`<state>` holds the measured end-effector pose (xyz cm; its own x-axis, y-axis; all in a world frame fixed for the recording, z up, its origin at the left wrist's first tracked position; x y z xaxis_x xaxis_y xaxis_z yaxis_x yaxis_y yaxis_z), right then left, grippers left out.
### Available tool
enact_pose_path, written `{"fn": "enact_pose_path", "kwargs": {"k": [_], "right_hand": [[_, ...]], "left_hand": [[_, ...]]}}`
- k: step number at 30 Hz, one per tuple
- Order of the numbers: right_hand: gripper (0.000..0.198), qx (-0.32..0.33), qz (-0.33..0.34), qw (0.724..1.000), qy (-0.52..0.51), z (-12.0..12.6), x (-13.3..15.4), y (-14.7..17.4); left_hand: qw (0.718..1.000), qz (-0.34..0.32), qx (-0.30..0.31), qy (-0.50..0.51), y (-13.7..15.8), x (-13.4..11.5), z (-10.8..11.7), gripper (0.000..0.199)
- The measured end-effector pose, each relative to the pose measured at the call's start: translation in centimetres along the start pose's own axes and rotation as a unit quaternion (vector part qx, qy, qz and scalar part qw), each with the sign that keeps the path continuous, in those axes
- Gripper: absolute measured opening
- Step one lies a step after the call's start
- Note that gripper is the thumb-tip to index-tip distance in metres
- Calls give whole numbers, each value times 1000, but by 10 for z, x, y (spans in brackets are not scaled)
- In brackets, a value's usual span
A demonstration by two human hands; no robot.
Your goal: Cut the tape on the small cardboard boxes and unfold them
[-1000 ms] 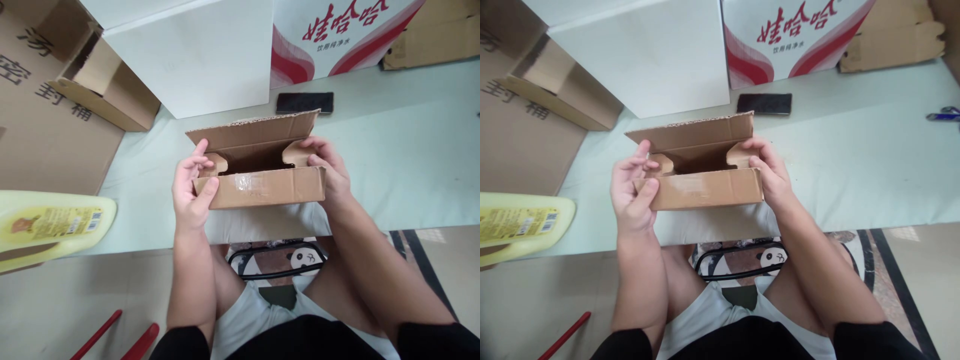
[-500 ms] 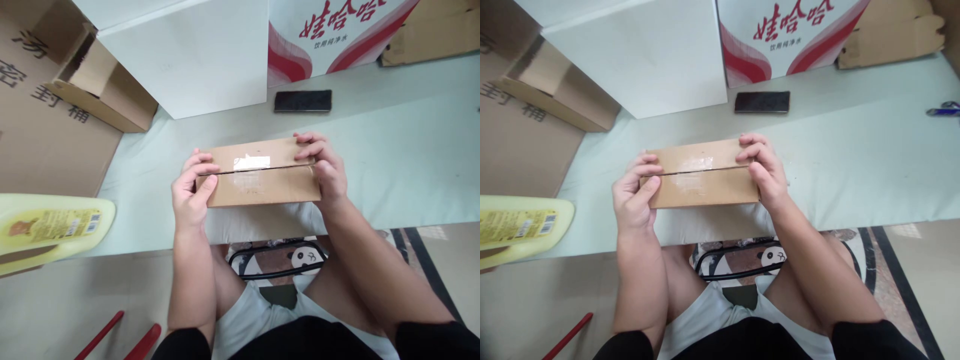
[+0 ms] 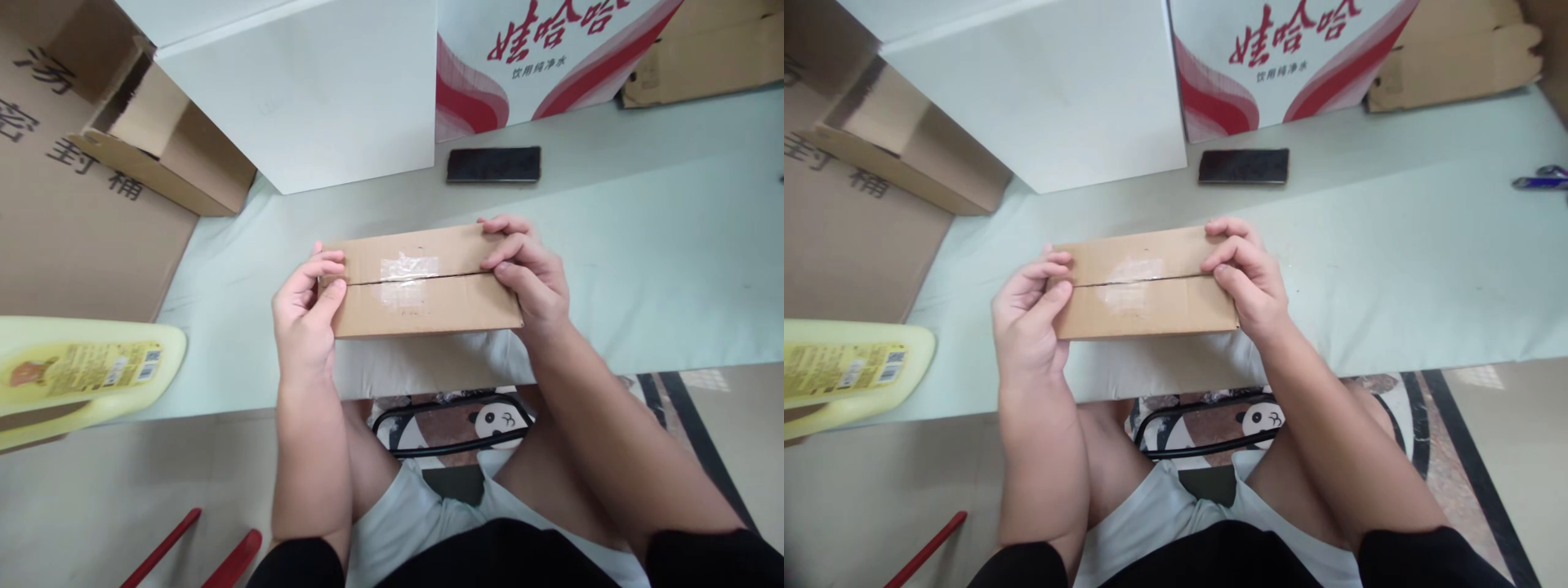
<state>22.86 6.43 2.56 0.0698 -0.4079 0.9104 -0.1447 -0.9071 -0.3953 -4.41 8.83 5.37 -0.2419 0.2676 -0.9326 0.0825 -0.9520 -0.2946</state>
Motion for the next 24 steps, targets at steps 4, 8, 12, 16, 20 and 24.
{"fn": "enact_pose_path", "kwargs": {"k": [4, 8, 12, 16, 20, 24], "right_hand": [[6, -9, -14, 1000, -2, -1, 1, -1], [9, -17, -20, 999, -26, -1, 0, -2], [20, -14, -11, 1000, -22, -4, -2, -1], [42, -15, -31, 999, -34, -7, -6, 2], [54, -24, -82, 996, -28, -4, -17, 3], [53, 12, -174, 984, -46, -8, -31, 6]], "left_hand": [[999, 51, -5, 4, 0, 0, -1, 17], [997, 76, -10, 5, 0, -1, -2, 16], [996, 80, -21, 18, -1, -2, -2, 11], [992, 108, -26, 52, -4, 0, 3, 14], [978, 141, -86, 131, -11, 11, 24, 17], [963, 161, -102, 191, -18, 38, 49, 20]]}}
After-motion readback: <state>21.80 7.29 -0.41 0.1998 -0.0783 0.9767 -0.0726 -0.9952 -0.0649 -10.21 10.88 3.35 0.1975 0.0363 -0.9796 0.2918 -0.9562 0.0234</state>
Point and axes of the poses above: each hand's wrist, its own y-axis away from the middle knuckle, its own z-axis out of the back of the hand, x = y × z, the point moved 4 cm from there along -y, towards the middle knuckle, and after that the axes turned 7 degrees about -y, right-handed, at the moved point
